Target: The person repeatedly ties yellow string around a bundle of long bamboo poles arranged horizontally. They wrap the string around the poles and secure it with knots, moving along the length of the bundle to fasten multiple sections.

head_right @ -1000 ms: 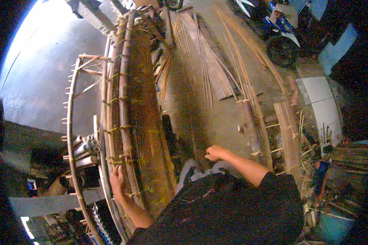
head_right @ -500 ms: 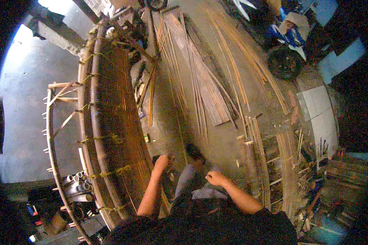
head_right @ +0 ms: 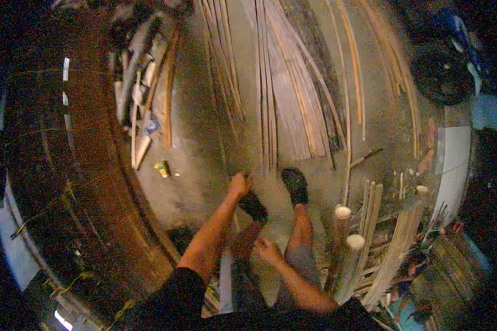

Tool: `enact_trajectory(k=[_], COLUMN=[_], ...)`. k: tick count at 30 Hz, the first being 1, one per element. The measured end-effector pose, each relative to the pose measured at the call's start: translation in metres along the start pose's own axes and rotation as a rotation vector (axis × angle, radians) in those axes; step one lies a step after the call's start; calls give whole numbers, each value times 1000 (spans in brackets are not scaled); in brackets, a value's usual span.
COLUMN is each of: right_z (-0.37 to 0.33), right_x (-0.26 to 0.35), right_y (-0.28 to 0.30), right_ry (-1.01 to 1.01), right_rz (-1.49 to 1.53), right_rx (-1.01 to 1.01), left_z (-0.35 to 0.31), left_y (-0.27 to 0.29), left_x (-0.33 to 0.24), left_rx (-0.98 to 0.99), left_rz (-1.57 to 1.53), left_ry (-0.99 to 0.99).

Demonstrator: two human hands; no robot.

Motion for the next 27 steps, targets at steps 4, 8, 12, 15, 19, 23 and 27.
enact_trajectory(k=[4, 8, 12, 15, 19, 23, 27], right_z=[-10, -7, -1, -4, -3, -1, -43], right_x=[70, 89, 95, 92, 58, 65, 254], right_y=[38, 65, 77, 73, 70, 70, 52], right_ry=[23, -170, -66, -138, -164, -46, 150], right_rz=[157, 226, 135, 206, 240, 114, 169], right_rx=[158, 132, 138, 168, 47, 28, 99], left_z=[113, 172, 167, 132, 31, -111, -278], left_y=[-128, -181, -177, -145, -13, 151, 261], left_x=[31, 29, 27, 46, -23, -55, -64], left_rx=[-80, -280, -555, -493, -621, -735, -800], left_rz=[-25, 85, -10, -331, -637, -689, -558], left_ry=[-38, 119, 146, 206, 225, 262, 311])
Point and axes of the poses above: each hand's wrist, its own z-axis towards the middle knuckle, its own y-axis out of the back of the hand, x = y × z, the point moved 4 cm from there along z, towards the middle knuckle, and after that the axes turned 13 degrees about -x, right-handed, at the moved point
